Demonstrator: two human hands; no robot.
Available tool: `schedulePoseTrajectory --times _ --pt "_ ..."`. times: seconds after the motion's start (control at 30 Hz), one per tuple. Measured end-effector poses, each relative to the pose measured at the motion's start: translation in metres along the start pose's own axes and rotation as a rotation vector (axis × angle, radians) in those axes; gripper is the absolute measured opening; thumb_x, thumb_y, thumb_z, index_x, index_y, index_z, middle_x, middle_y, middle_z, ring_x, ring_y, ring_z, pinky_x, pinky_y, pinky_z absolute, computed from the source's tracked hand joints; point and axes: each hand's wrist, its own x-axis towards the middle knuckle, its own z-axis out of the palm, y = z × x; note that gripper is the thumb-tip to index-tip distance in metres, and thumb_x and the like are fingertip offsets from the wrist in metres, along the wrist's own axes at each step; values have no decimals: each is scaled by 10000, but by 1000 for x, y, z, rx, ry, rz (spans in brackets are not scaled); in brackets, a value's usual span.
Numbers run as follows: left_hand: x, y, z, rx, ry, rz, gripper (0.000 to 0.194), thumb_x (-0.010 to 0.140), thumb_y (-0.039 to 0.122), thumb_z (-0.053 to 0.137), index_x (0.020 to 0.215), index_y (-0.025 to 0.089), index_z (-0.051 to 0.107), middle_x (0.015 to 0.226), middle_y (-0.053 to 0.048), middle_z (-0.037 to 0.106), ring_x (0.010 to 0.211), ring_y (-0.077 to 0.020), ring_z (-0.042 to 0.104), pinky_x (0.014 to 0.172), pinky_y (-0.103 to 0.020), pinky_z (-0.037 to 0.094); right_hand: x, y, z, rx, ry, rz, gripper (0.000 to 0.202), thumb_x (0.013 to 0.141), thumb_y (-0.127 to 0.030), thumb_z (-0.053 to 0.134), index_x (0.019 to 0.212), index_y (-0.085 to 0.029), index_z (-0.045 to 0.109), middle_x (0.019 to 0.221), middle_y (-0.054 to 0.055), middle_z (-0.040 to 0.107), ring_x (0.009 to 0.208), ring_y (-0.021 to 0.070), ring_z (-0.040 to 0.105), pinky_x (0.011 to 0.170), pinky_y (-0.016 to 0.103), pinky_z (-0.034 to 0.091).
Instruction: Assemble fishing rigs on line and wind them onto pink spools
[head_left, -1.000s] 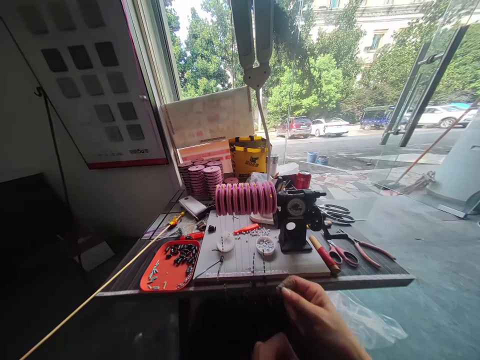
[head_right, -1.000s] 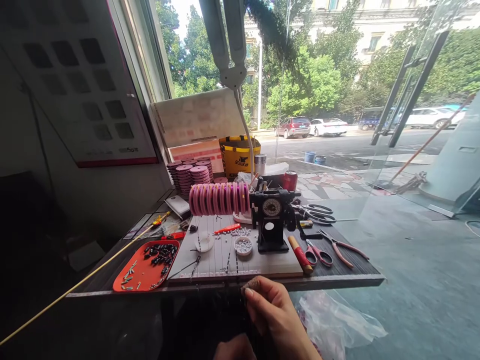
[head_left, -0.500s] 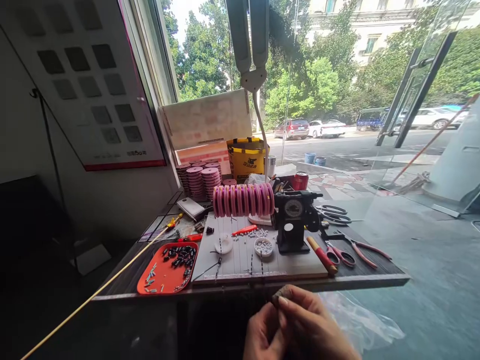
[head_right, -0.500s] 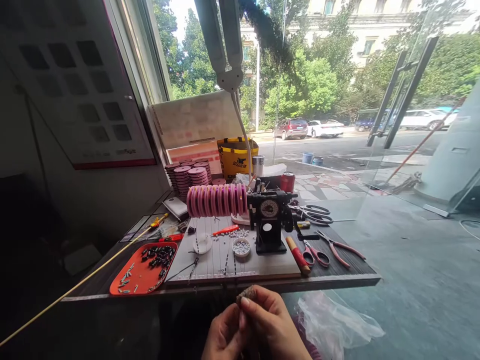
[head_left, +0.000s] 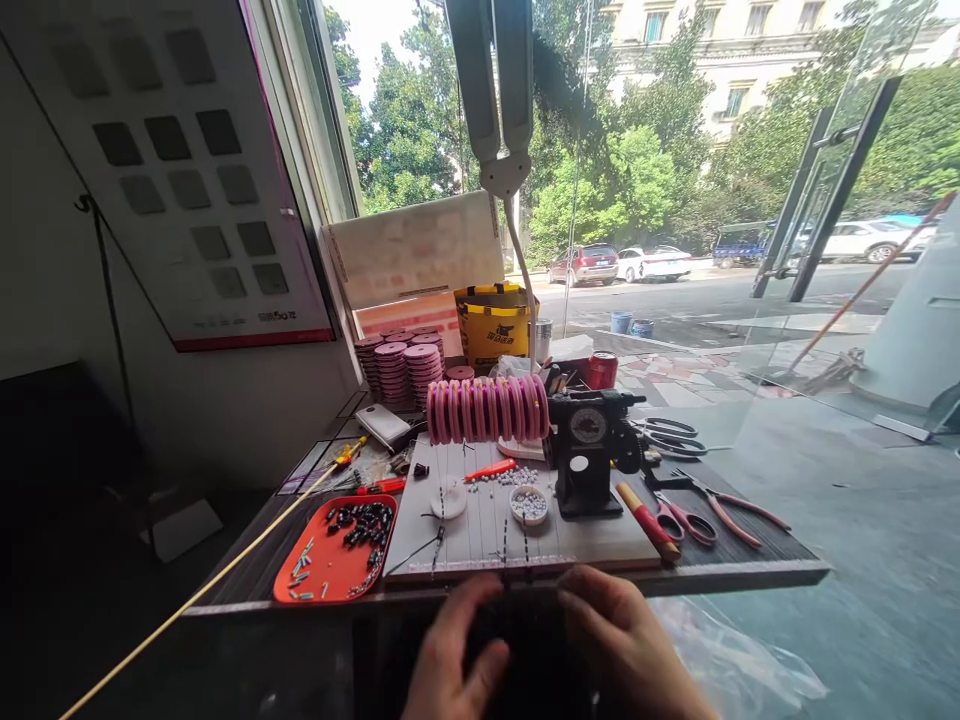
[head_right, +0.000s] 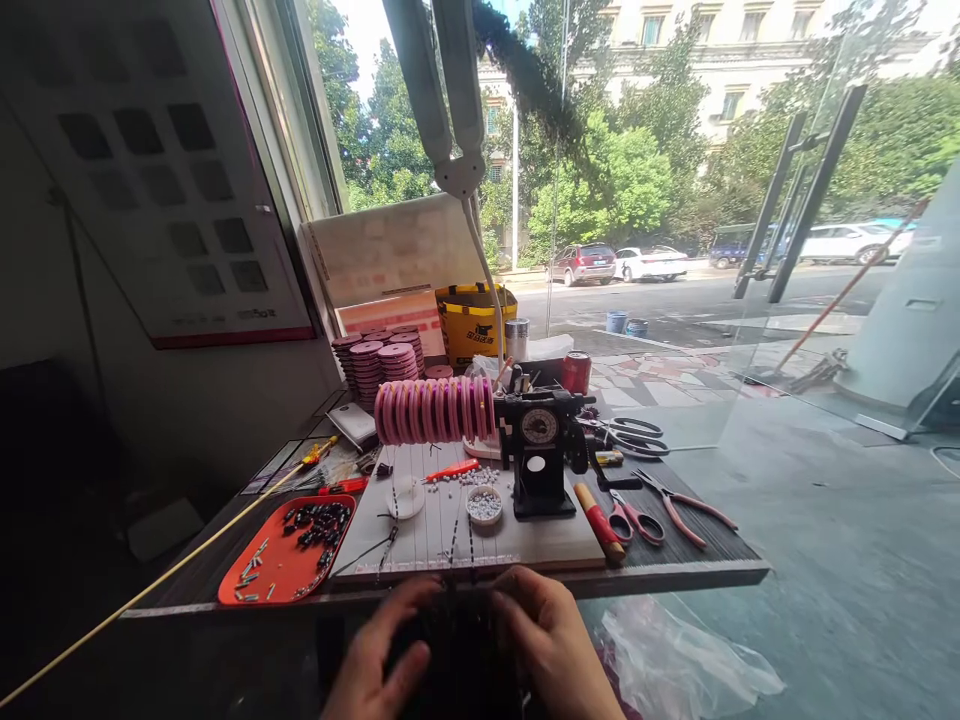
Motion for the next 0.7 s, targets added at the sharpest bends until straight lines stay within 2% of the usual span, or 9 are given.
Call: schedulePoseTrajectory --times 0.03,0.1,0.13,0.2,0.33,0.4,0.5,0.6,0.7 --pt "18 12 -14 -69 239 -7 304 662 387 635 921 227 642 958 -53 647 924 -250 551 852 -364 379 4 -1 -1 -129 33 -36 292 696 -412 597 585 -167 483 483 -52 405 441 76 329 407 204 240" --pt "61 33 -39 -152 377 42 173 767 345 527 900 257 595 935 -8 632 934 -189 539 847 -307 386 13 -5 -2 -365 92 -117 288 705 -382 573 542 -170 465 495 -39 421 489 98 358 456 222 280" --pt "84 41 -48 -290 356 24 108 769 266 534 859 254 592 882 12 640 906 -165 552 830 -279 394 18 -8 -1 -435 113 -150 293 713 -375 558 528 -173 454 496 -36 423 504 105 367 477 229 291" --pt "127 50 -58 -477 48 -116 135 780 145 493 813 222 600 786 45 655 832 -120 587 789 -249 403 29 -15 0 -449 125 -168 294 736 -390 522 546 -176 455 494 -36 421 503 108 377 483 230 296" --pt "179 45 -53 -470 -245 -233 214 788 61 410 769 101 619 665 37 655 650 -80 614 675 -249 430 53 -26 3 -252 67 -44 351 738 -518 444 656 -177 469 455 -45 430 376 84 332 377 212 239" --pt "188 37 -44 -468 -343 -263 166 794 120 458 732 108 612 642 36 647 577 -64 596 606 -224 442 64 -25 1 -282 73 -33 359 734 -528 417 643 -183 455 439 -43 439 348 87 339 364 214 232" --pt "189 32 -27 -450 -540 -314 201 801 179 462 728 116 638 683 2 656 606 -75 601 589 -213 422 74 -16 -6 -551 144 -128 295 768 -411 389 576 -192 435 447 -20 469 427 123 435 442 231 298" --pt "187 41 -5 -403 -796 -382 180 706 146 554 842 130 671 828 -35 672 618 -87 592 570 -207 385 77 -10 -11 -881 200 -176 239 774 -282 372 589 -187 489 542 30 572 534 167 509 512 255 310" --pt "184 52 15 -371 -986 -417 322 580 203 677 899 156 672 886 -66 672 493 -70 509 482 -209 328 78 -16 -10 -1108 210 -96 226 777 -180 368 693 -176 577 691 86 650 660 219 577 543 268 303"
